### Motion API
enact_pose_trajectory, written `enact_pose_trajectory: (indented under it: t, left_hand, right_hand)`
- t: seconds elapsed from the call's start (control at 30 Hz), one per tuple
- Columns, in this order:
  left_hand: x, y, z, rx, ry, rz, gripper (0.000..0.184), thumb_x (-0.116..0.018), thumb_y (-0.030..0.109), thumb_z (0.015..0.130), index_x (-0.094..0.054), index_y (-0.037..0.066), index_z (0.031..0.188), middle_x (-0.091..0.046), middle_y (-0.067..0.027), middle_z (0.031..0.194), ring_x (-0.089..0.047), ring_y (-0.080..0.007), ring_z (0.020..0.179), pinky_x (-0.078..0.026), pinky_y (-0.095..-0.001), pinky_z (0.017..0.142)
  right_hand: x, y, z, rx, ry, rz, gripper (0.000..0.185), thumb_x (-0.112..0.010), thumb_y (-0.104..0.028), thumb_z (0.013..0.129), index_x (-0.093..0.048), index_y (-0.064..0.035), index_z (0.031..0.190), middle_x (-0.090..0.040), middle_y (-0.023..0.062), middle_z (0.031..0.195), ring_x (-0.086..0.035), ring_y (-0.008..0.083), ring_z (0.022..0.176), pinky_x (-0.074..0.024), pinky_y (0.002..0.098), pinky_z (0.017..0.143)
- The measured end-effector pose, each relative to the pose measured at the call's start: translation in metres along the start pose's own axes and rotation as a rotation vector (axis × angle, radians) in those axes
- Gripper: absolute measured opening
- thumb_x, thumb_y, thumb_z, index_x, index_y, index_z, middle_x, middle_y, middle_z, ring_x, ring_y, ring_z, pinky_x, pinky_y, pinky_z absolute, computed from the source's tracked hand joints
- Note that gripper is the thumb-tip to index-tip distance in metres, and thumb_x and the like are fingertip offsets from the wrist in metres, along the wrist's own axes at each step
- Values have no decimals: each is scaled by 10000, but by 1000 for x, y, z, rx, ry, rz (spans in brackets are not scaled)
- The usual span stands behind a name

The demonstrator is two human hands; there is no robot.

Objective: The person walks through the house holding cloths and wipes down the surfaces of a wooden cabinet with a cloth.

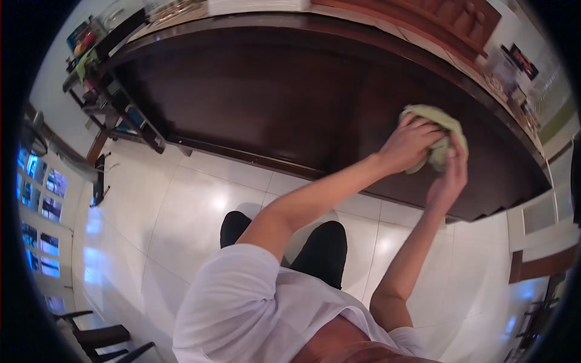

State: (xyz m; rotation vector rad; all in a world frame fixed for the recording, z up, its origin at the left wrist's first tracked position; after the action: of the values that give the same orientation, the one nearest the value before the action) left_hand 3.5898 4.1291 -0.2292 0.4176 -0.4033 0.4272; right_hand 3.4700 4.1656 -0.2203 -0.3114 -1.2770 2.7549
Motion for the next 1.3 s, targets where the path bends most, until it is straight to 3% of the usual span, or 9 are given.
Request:
enact_pose_trajectory:
  t: [0.1,0.17,0.47,0.63,0.73,0.9,1.03,1.13,1.3]
  left_hand:
    - [37,-19,-69,306,260,-35,445,-534,0,766,-525,37,1209,-558,-75,1186,-490,-219,1133,-319,-368,1008]
    - [61,-25,-104,611,510,-890,478,-474,-63,766,-507,36,1233,-570,-57,1135,-532,-147,1062,-407,-309,933]
    - [163,-64,-194,839,961,-1004,339,-405,91,963,-400,83,1302,-547,-26,1108,-554,-106,964,-453,-238,843]
    - [174,-71,-209,745,571,-304,564,-566,125,841,-362,71,1364,-358,-129,1320,-330,-232,1268,-253,-327,1052]
    - [187,-59,-217,697,371,-403,628,-573,93,815,-334,85,1395,-419,-90,1274,-368,-210,1235,-234,-321,1062]
    - [200,-98,-292,1050,660,-160,532,-550,299,912,-396,20,1337,-448,-126,1298,-435,-160,1192,-409,-295,926]
    - [194,-70,-308,1428,516,-1101,467,-613,345,874,-547,-24,1153,-643,-78,997,-611,-143,879,-474,-285,795]
    - [221,-79,-321,1416,503,-694,388,-608,322,880,-598,-20,1062,-662,-61,926,-627,-139,827,-490,-275,773]
    - [278,-80,-319,1331,679,-805,323,-613,276,880,-609,-10,1030,-661,-57,922,-626,-130,824,-498,-260,755]
  right_hand:
    - [-58,1,-29,-4,-268,26,361,-544,-133,889,-543,30,1211,-548,107,1214,-469,193,1167,-308,304,1015]
    - [-97,-2,-42,-148,-382,255,362,-544,-135,894,-538,23,1220,-549,100,1211,-490,177,1139,-329,288,996]
    - [-185,40,-91,-313,-550,135,490,-582,-105,876,-422,-43,1335,-475,111,1282,-460,174,1150,-391,297,947]
    - [-216,59,-136,-477,-674,325,618,-600,-154,873,-283,-32,1390,-378,121,1363,-374,194,1225,-368,304,965]
    - [-224,78,-145,-764,-563,541,541,-593,-160,886,-344,-21,1345,-436,102,1325,-420,177,1208,-371,311,981]
    - [-223,71,-153,-1023,-394,881,400,-553,-100,900,-431,-59,1279,-512,71,1243,-482,186,1166,-383,352,992]
    - [-228,74,-168,-1042,-501,993,445,-577,-75,875,-427,-88,1294,-504,66,1255,-466,205,1188,-380,373,1009]
    - [-214,95,-170,-911,-580,602,504,-605,-20,832,-421,-83,1296,-544,74,1192,-523,186,1113,-435,333,935]
    - [-156,150,-169,-881,-575,282,516,-658,6,760,-491,-52,1244,-612,14,961,-554,72,769,-447,223,691]
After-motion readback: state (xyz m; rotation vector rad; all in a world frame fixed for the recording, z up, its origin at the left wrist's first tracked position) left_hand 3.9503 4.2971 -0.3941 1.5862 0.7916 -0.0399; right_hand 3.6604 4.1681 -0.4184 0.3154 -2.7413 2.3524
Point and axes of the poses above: each hand's wrist, its own z-axis towards the middle knuckle, its own x-axis out of the back of the hand, y = z × x, the point moved 2 cm from there along z, towards the middle knuckle
